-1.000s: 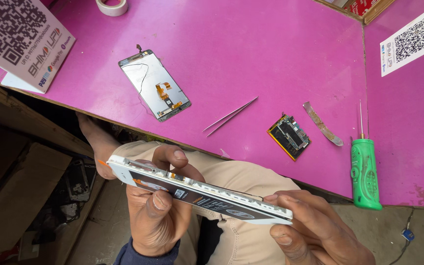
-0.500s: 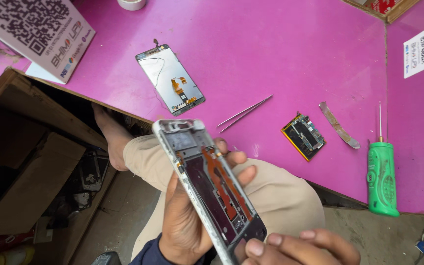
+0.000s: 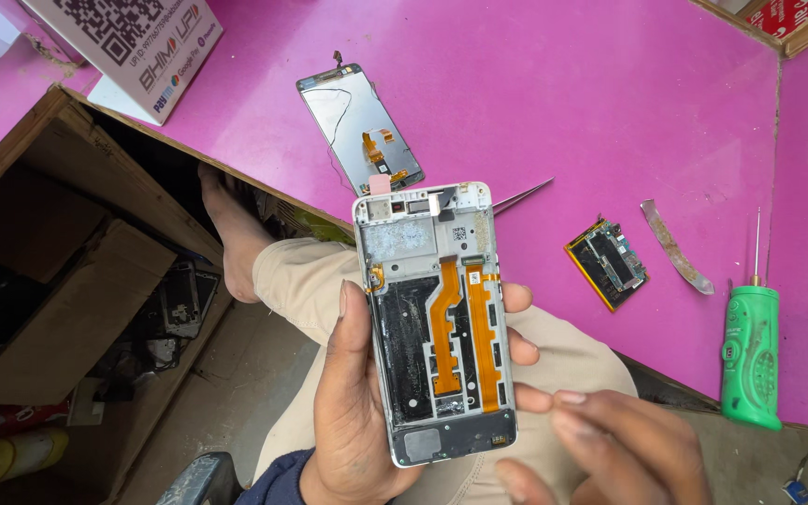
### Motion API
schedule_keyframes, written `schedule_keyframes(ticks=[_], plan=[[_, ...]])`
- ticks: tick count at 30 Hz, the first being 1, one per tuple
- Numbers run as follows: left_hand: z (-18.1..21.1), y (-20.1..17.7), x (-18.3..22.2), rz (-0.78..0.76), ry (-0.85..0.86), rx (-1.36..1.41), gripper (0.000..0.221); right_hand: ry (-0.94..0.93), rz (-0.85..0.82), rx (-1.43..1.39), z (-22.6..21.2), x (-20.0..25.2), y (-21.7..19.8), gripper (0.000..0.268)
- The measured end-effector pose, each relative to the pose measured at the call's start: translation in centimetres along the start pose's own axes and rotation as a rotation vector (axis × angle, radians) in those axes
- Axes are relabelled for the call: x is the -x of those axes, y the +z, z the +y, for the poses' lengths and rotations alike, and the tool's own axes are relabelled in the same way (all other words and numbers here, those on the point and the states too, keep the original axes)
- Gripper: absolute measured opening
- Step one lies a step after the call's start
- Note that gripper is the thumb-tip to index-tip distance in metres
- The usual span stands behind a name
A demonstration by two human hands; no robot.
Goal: The person assembles a white smartphone by inserting the motherboard and battery into the chassis. They then attach the screen assembly and press the edges to secure the device.
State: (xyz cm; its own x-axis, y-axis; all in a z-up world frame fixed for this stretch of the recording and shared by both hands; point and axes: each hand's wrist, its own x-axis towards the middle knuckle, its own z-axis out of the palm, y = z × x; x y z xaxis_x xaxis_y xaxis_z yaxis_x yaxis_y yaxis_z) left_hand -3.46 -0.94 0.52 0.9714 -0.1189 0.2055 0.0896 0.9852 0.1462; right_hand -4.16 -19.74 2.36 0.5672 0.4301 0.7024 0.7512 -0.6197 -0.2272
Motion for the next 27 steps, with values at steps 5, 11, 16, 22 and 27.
schedule_keyframes(ticks=[5,11,16,22,27], plan=[[-0.1,-0.3,0.0,0.013,0.037,-0.109,0.086,0.625,0.023,-0.76,-0.4,2.9,1.6,0.06],[-0.4,-0.5,0.1,0.036,0.044,-0.183,0.086,0.847,-0.089,-0.994,0.0,3.0,1.9,0.071],[-0.4,-0.9,0.4,-0.048,0.042,-0.182,0.086,0.784,-0.113,-1.006,0.2,3.1,1.7,0.069],[-0.3,-2.3,1.5,0.068,0.145,-0.425,0.079,0.749,-0.122,-0.933,-0.2,3.3,2.1,0.056],[-0.7,-2.3,1.2,0.192,0.206,-0.417,0.074,0.919,-0.189,-0.823,-0.1,3.8,1.8,0.041]])
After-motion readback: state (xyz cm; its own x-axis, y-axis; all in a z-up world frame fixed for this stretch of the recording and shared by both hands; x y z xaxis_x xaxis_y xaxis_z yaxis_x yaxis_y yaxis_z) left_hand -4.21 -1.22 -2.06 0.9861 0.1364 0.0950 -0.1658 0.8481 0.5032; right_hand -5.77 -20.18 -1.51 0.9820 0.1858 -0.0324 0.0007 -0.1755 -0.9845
